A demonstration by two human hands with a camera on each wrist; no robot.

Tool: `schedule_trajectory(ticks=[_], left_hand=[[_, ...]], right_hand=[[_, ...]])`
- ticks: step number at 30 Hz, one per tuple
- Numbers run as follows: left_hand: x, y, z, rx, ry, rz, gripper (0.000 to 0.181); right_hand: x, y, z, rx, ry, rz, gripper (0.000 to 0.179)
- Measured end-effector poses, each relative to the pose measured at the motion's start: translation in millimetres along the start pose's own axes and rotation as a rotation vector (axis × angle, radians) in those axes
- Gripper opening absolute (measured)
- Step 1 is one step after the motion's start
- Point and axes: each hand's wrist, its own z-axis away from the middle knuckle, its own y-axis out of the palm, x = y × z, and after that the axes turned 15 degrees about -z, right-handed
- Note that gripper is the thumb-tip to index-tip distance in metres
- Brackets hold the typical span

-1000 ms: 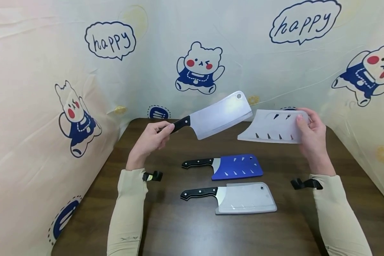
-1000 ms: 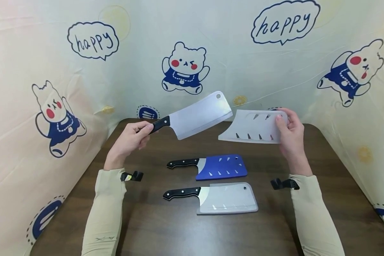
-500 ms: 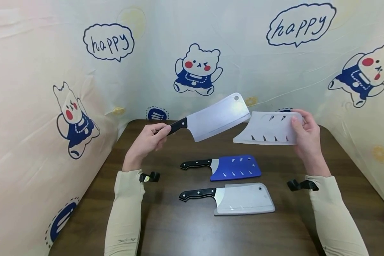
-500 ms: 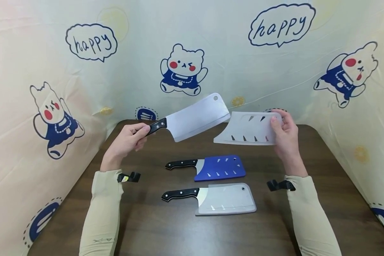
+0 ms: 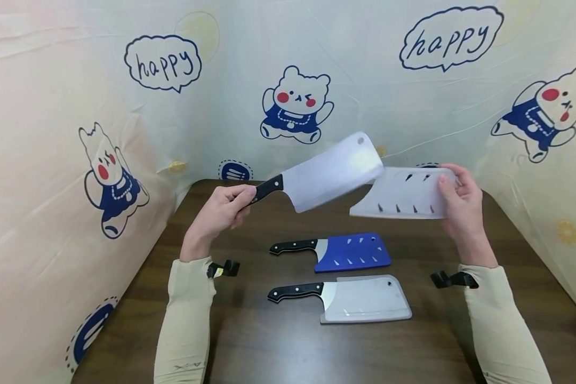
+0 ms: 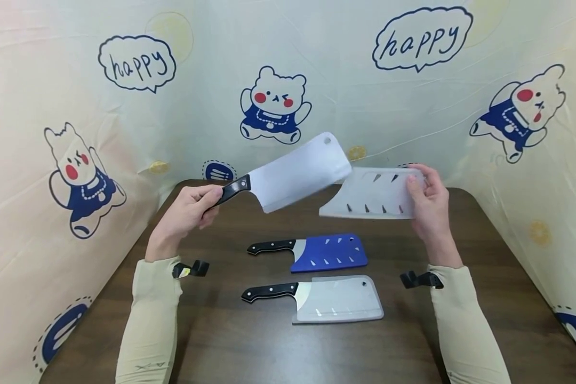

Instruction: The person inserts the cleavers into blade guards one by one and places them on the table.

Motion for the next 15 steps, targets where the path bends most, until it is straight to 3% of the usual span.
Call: schedule_trajectory(ticks=[4, 6, 12, 15], left_hand=[[-10.5, 7.1, -3.0, 0.090, 0.058, -0.098, 0.027], [-14.4, 8.2, -3.5, 0.089, 0.096, -0.126, 0.028], [-9.2, -6.0, 5.4, -0.092, 0.104, 0.005, 0.027], [-3.0, -11.8, 7.1, -0.140, 0.079, 0.038, 0.025]], right_hand=[[-2.5, 10.3, 2.4, 0.048, -0.026, 0.120, 0.038], [-2.2, 12.6, 3.2, 0.051, -0.028, 0.125, 0.039], [4.8, 6.7, 2.9, 0.005, -0.014, -0.017, 0.038], [9.3, 4.7, 2.0, -0.018, -0.018, -0.086, 0.039]])
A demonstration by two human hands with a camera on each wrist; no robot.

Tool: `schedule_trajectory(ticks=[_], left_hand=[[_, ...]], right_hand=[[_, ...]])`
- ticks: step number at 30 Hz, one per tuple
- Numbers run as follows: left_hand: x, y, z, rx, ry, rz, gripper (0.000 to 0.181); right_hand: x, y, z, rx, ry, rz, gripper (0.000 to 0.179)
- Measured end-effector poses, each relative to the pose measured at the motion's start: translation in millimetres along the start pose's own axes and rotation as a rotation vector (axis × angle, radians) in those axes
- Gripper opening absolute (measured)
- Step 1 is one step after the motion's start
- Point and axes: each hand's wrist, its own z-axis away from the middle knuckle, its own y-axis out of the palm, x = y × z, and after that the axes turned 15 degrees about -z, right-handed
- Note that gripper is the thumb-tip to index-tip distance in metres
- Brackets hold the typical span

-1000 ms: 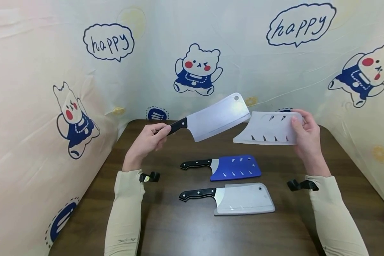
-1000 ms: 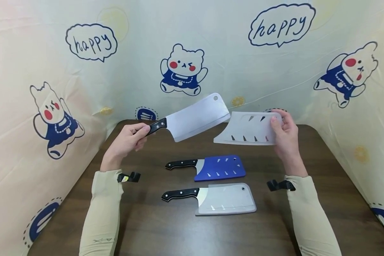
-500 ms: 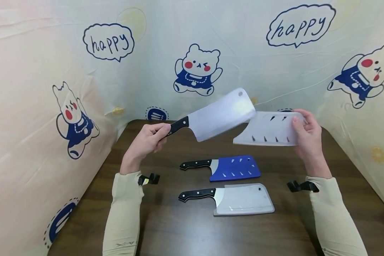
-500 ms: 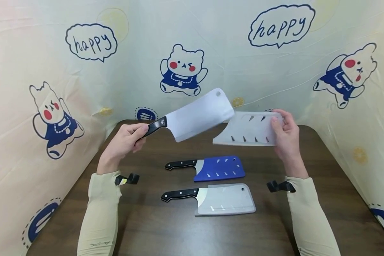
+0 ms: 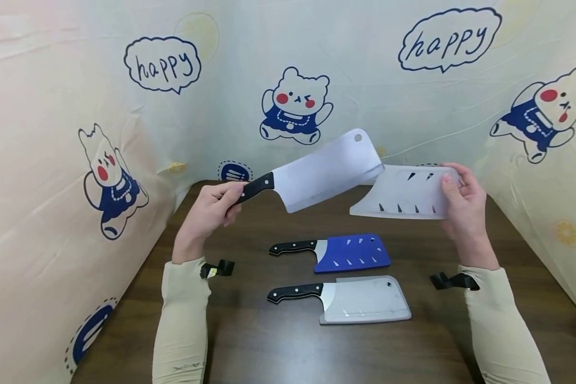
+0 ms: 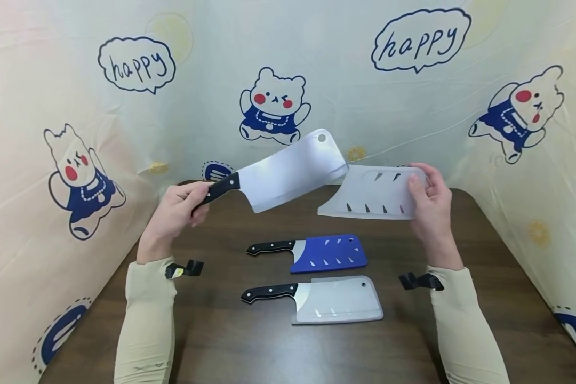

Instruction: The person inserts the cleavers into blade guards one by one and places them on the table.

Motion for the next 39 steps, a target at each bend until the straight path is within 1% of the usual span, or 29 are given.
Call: schedule_trajectory(ticks=[3, 6, 11, 15, 20, 23, 35, 39], left_hand=[[5.0, -1.1, -1.2, -0.016, -0.018, 0.011, 0.026], [6.6, 1.0, -2.9, -0.010, -0.030, 0.017, 0.028], [6.9, 5.0, -4.6, 0.013, -0.048, 0.035, 0.030], [7.2, 5.8, -5.1, 0.026, -0.052, 0.030, 0.030], [7.7, 4.5, -4.2, 0.005, -0.073, 0.049, 0.031], [8.6, 3.9, -3.6, -0.003, -0.082, 0.058, 0.032], [14.3, 1.1, -3.9, 0.004, -0.065, 0.049, 0.032], [14.7, 0.9, -3.7, 0.012, -0.070, 0.062, 0.031]], right_hand=[[3.5, 0.8, 0.3, -0.021, -0.011, -0.029, 0.041], [5.4, 2.1, 2.0, -0.026, -0.019, -0.051, 0.041], [6.3, 4.4, 4.3, -0.013, -0.034, -0.038, 0.039], [6.8, 5.2, 5.1, -0.018, -0.038, -0.025, 0.039], [7.5, 5.1, 5.0, -0.042, -0.050, -0.058, 0.038], [7.3, 5.1, 5.2, -0.035, -0.058, -0.066, 0.037], [5.4, 7.2, 6.1, 0.013, -0.048, -0.004, 0.039], [5.0, 8.2, 4.7, 0.004, -0.051, -0.008, 0.039]])
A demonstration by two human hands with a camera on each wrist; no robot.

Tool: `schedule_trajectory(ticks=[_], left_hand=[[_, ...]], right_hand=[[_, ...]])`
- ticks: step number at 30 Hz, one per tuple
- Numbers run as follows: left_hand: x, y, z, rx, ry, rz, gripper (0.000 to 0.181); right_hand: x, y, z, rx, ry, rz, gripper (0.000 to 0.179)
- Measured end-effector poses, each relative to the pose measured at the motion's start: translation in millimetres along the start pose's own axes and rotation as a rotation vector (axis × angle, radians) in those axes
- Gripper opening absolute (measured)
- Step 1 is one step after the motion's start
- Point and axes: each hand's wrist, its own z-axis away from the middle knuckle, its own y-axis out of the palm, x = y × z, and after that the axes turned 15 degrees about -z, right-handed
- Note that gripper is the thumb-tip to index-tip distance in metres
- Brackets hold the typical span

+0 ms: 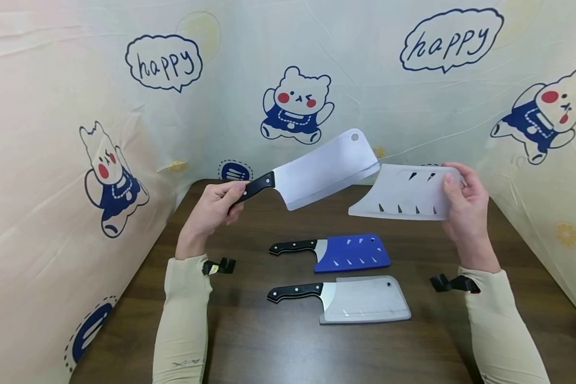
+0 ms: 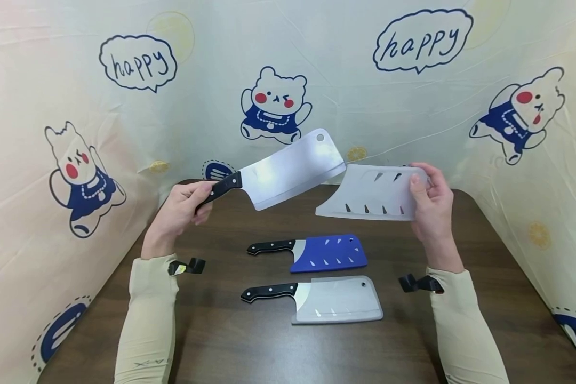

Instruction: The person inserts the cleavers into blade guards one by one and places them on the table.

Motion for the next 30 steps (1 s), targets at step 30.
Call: schedule_trajectory(ticks=[30], left_hand=[[-10.2, 7.5, 5.6, 0.426, 0.066, -0.183, 0.040]], right_hand=[[11.2, -11.4, -6.6, -0.105, -0.112, -0.030, 0.027]])
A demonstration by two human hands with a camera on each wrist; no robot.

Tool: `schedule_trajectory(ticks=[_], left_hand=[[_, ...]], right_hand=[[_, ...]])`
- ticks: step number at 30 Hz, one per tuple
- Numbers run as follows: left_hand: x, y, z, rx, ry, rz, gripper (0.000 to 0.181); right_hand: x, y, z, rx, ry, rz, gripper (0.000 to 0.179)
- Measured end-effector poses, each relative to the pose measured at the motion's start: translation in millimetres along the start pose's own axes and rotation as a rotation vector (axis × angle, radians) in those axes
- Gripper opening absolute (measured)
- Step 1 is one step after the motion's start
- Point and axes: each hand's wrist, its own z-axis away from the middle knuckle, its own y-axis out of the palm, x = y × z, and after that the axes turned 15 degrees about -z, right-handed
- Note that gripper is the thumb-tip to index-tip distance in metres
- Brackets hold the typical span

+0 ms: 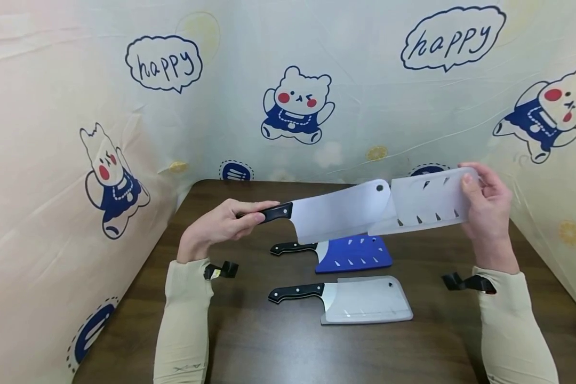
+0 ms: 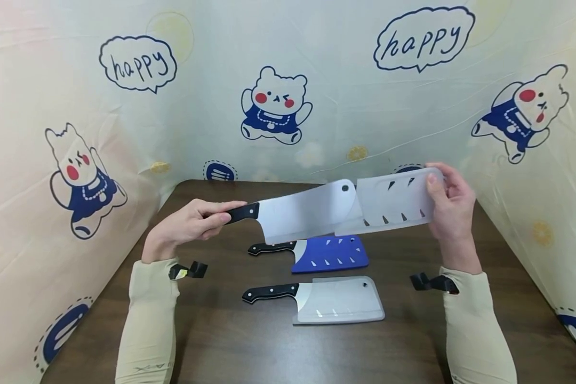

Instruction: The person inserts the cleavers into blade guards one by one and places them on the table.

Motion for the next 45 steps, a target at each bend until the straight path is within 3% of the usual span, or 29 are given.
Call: schedule_trajectory(ticks=[4, 14, 21, 25, 33, 40, 45], left_hand=[[-1.4, 1.9, -0.9, 0.021, 0.017, -0.019, 0.039], [-3.7, 5.5, -0.7, -0.038, -0.068, -0.017, 0.036], [-9.4, 14.3, -13.8, -0.019, -0.016, -0.036, 0.036], [-10.7, 20.4, -21.2, -0.062, -0.023, -0.031, 0.035], [-12.7, 40.2, -41.8, -0.064, 0.037, -0.039, 0.035], [-12.9, 39.9, -40.7, -0.088, -0.024, -0.084, 0.033], [-10.5, 42.1, -41.5, -0.061, -0.064, -0.101, 0.034]], right_hand=[[0.0, 0.6, 1.3, 0.039, 0.008, 0.032, 0.026], [-4.6, 1.5, 8.4, 0.087, 0.021, 0.021, 0.023], [-16.1, 10.2, 18.1, 0.203, 0.087, 0.158, 0.031], [-24.7, 18.2, 24.5, 0.146, 0.099, 0.169, 0.030], [-49.1, 41.7, 39.0, 0.159, 0.165, 0.164, 0.022], [-57.4, 46.7, 45.9, 0.197, 0.200, 0.226, 0.030], [-64.6, 40.8, 50.4, 0.225, 0.256, 0.292, 0.038]])
